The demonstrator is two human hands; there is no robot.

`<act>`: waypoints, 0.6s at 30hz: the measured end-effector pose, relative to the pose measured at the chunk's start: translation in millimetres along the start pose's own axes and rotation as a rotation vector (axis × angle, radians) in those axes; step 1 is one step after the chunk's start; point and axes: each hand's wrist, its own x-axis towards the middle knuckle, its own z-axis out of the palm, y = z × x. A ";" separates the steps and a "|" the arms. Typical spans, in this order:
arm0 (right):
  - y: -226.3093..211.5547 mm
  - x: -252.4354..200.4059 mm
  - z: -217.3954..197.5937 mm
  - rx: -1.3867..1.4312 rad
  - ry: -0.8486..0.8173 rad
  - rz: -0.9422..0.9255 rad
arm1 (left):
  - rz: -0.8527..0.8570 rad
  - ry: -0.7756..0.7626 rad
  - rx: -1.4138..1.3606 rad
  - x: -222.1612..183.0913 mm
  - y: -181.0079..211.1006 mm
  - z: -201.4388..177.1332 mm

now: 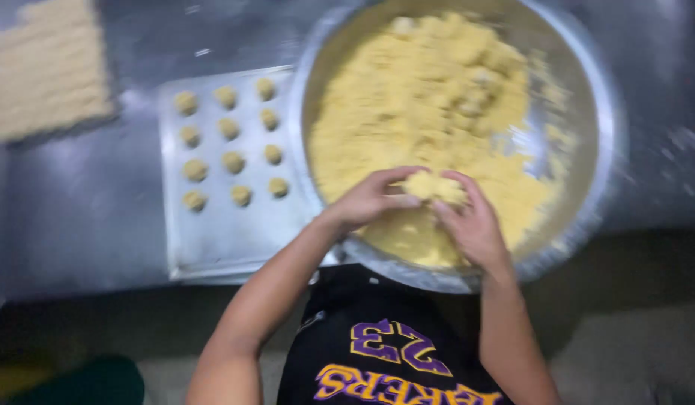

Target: The person is coating small dough balls in a yellow powder (likely cornmeal or a similar flour) and placing them on a metal tray for baking.

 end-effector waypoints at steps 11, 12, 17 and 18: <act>17.9 1.2 -19.1 -1.075 0.259 -0.156 | 0.325 0.212 0.735 -17.3 -30.1 -9.2; 33.0 16.6 -18.5 -1.087 0.271 -0.156 | 0.337 0.203 0.727 -16.7 -40.1 -20.5; -1.9 9.8 26.1 -0.125 0.399 0.122 | 0.136 0.186 0.339 -5.5 -30.0 -17.1; -3.4 4.1 24.7 -0.126 0.446 0.113 | 0.145 0.138 0.339 -0.9 -30.6 -14.5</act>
